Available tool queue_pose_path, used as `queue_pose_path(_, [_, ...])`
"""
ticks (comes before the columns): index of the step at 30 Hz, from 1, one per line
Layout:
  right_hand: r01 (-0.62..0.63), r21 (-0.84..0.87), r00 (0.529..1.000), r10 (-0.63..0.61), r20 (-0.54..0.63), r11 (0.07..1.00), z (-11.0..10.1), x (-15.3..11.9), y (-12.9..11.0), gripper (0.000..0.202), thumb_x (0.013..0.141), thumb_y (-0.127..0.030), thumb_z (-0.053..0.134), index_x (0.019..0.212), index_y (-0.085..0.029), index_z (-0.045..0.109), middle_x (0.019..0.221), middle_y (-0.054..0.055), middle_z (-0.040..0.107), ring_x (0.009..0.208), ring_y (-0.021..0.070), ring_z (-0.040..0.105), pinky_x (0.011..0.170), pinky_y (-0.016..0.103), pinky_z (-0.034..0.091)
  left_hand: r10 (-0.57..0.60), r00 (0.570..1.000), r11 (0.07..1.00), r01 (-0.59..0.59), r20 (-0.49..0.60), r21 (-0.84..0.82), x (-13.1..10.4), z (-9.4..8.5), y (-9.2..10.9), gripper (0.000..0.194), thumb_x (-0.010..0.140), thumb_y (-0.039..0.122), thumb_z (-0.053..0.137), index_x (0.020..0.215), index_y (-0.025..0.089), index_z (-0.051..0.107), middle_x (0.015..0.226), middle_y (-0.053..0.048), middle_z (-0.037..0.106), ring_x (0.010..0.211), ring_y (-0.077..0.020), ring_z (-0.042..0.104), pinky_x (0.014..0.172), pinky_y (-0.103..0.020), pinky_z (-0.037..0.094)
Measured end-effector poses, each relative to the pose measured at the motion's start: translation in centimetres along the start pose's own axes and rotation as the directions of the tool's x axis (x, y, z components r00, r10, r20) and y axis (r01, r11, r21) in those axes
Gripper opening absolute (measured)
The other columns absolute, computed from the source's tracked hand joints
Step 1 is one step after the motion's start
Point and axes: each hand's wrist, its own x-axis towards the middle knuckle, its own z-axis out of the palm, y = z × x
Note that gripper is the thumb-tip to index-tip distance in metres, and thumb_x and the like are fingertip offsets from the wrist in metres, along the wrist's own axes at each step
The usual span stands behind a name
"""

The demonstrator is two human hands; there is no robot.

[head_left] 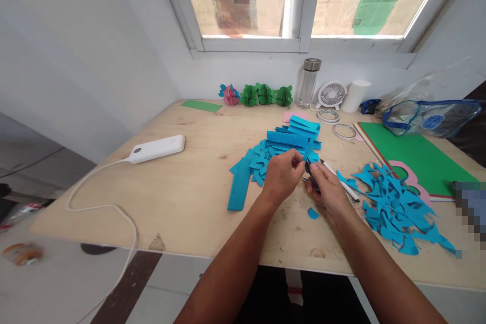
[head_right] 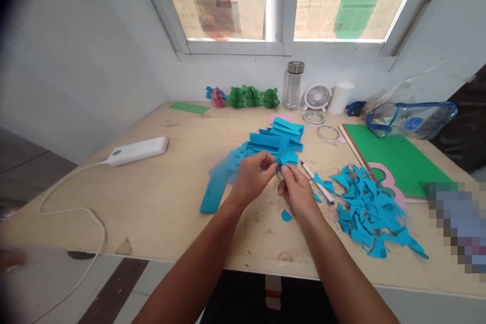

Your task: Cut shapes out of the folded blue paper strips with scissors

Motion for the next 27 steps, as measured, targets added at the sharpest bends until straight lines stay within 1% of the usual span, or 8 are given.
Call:
queue_pose_path(5, [-0.024, 0.016, 0.999, 0.024, 0.025, 1.000, 0.0, -0.1, -0.1, 0.038, 0.075, -0.057, 0.057, 0.078, -0.021, 0.050, 0.045, -0.007, 0.050, 0.029, 0.0042, 0.024, 0.031, 0.018, 0.012, -0.188, 0.980, 0.899, 0.198, 0.065, -0.391, 0.2, 0.0, -0.5, 0.008, 0.069, 0.023, 0.062, 0.068, 0.016, 0.059, 0.063, -0.001, 0.060, 0.062, -0.0130, 0.055, 0.059, -0.025, 0.044])
queue_pose_path(8, [-0.035, 0.055, 0.998, 0.032, 0.049, 0.998, 0.0, -0.2, -0.1, 0.037, 0.077, -0.057, 0.056, 0.079, -0.020, 0.051, 0.046, -0.006, 0.052, 0.029, 0.0038, 0.024, 0.031, 0.017, 0.012, -0.235, 0.967, 0.831, 0.252, 0.099, -0.496, 0.2, 0.1, -0.6, 0.010, 0.067, 0.024, 0.064, 0.069, 0.015, 0.060, 0.063, -0.001, 0.060, 0.061, -0.0124, 0.055, 0.061, -0.025, 0.046])
queue_pose_path(10, [-0.066, 0.114, 0.996, 0.058, 0.070, 0.991, 0.0, -0.3, 0.0, 0.036, 0.078, -0.056, 0.057, 0.078, -0.020, 0.050, 0.047, -0.006, 0.053, 0.029, 0.0036, 0.025, 0.031, 0.017, 0.013, -0.236, 0.967, 0.827, 0.250, 0.093, -0.503, 0.2, 0.1, -0.5, 0.009, 0.068, 0.023, 0.064, 0.069, 0.015, 0.061, 0.062, -0.001, 0.060, 0.060, -0.0121, 0.055, 0.061, -0.025, 0.046])
queue_pose_path(13, [-0.153, 0.210, 0.984, 0.129, 0.126, 0.966, -0.2, -0.3, 0.1, 0.036, 0.076, -0.055, 0.060, 0.077, -0.021, 0.048, 0.048, -0.006, 0.054, 0.029, 0.0035, 0.025, 0.031, 0.017, 0.015, -0.194, 0.981, 0.896, 0.187, 0.024, -0.403, 0.1, 0.3, -0.3, 0.005, 0.071, 0.021, 0.061, 0.069, 0.016, 0.060, 0.064, -0.001, 0.062, 0.060, -0.0124, 0.055, 0.060, -0.025, 0.045])
queue_pose_path(15, [-0.213, 0.256, 0.970, 0.172, 0.175, 0.943, -0.3, -0.2, 0.1, 0.036, 0.076, -0.055, 0.061, 0.076, -0.022, 0.047, 0.049, -0.007, 0.054, 0.029, 0.0036, 0.025, 0.031, 0.017, 0.016, -0.131, 0.991, 0.960, 0.118, -0.035, -0.256, -0.1, 0.4, 0.0, 0.004, 0.074, 0.019, 0.058, 0.074, 0.017, 0.061, 0.068, -0.002, 0.064, 0.062, -0.0134, 0.057, 0.062, -0.026, 0.045])
queue_pose_path(18, [-0.284, 0.291, 0.948, 0.223, 0.227, 0.914, -0.5, 0.0, 0.3, 0.038, 0.077, -0.057, 0.059, 0.073, -0.022, 0.046, 0.047, -0.007, 0.050, 0.030, 0.0043, 0.025, 0.032, 0.018, 0.017, 0.008, 0.996, 1.000, -0.007, -0.090, 0.004, -0.4, 0.6, 0.4, 0.014, 0.078, 0.015, 0.054, 0.088, 0.019, 0.063, 0.076, -0.003, 0.066, 0.069, -0.0158, 0.060, 0.068, -0.028, 0.045])
queue_pose_path(22, [-0.306, 0.306, 0.940, 0.235, 0.248, 0.901, -0.5, 0.0, 0.4, 0.039, 0.077, -0.058, 0.058, 0.073, -0.021, 0.047, 0.045, -0.007, 0.048, 0.031, 0.0049, 0.025, 0.034, 0.019, 0.017, 0.195, 0.977, 0.945, -0.162, -0.091, 0.286, -0.9, 0.9, 0.5, 0.020, 0.083, 0.014, 0.049, 0.097, 0.019, 0.062, 0.088, -0.007, 0.068, 0.083, -0.0203, 0.061, 0.077, -0.031, 0.045])
queue_pose_path(27, [-0.176, 0.269, 0.980, 0.142, 0.142, 0.947, -0.1, -0.3, 0.3, 0.035, 0.076, -0.054, 0.062, 0.080, -0.021, 0.050, 0.050, -0.006, 0.055, 0.031, 0.0039, 0.027, 0.032, 0.017, 0.015, 0.295, 0.953, 0.870, -0.236, -0.074, 0.432, -0.9, 0.8, 0.4, 0.021, 0.087, 0.014, 0.045, 0.098, 0.017, 0.062, 0.092, -0.010, 0.068, 0.089, -0.0236, 0.061, 0.080, -0.034, 0.044])
